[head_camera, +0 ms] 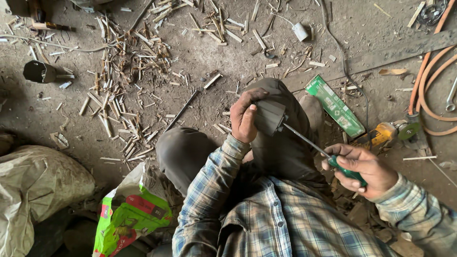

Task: The person sits on the floor and uses a hammer and metal rod to tap a cylindrical motor component, then uses a screwdriver to pry and adjust the internal windings. The person repeatedly rotates the component and continues prying at different slots.

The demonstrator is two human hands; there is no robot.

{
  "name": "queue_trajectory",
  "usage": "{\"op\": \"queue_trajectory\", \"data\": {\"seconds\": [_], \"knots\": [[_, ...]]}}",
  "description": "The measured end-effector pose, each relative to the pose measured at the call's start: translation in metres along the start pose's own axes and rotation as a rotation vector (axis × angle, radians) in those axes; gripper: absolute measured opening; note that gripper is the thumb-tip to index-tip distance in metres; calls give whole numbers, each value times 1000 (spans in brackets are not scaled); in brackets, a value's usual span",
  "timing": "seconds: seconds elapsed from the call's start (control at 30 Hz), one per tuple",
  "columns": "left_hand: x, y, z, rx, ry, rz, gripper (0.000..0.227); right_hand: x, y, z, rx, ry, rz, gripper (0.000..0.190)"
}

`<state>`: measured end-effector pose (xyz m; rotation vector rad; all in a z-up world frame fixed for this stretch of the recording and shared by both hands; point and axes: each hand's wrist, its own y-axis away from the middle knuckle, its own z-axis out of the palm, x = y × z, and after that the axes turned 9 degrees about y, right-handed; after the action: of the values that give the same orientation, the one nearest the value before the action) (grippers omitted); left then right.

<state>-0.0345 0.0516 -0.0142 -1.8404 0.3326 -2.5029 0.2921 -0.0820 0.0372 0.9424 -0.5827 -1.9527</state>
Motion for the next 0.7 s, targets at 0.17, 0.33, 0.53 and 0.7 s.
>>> {"op": "queue_trajectory", "data": {"seconds": [0.17, 0.33, 0.53, 0.7], "knots": [[1, -1, 1, 3, -32, -7, 50, -2, -5, 8, 212, 651, -367, 26], [0, 1, 3, 5, -81, -1, 50, 3, 16, 38, 733, 1966, -963, 26], [-1, -1, 0, 7, -1, -12, 50, 3, 8, 32, 461, 1065, -496, 26], [2, -2, 0, -16, -42, 16, 48, 6, 8, 7, 43, 124, -43, 27]]}}
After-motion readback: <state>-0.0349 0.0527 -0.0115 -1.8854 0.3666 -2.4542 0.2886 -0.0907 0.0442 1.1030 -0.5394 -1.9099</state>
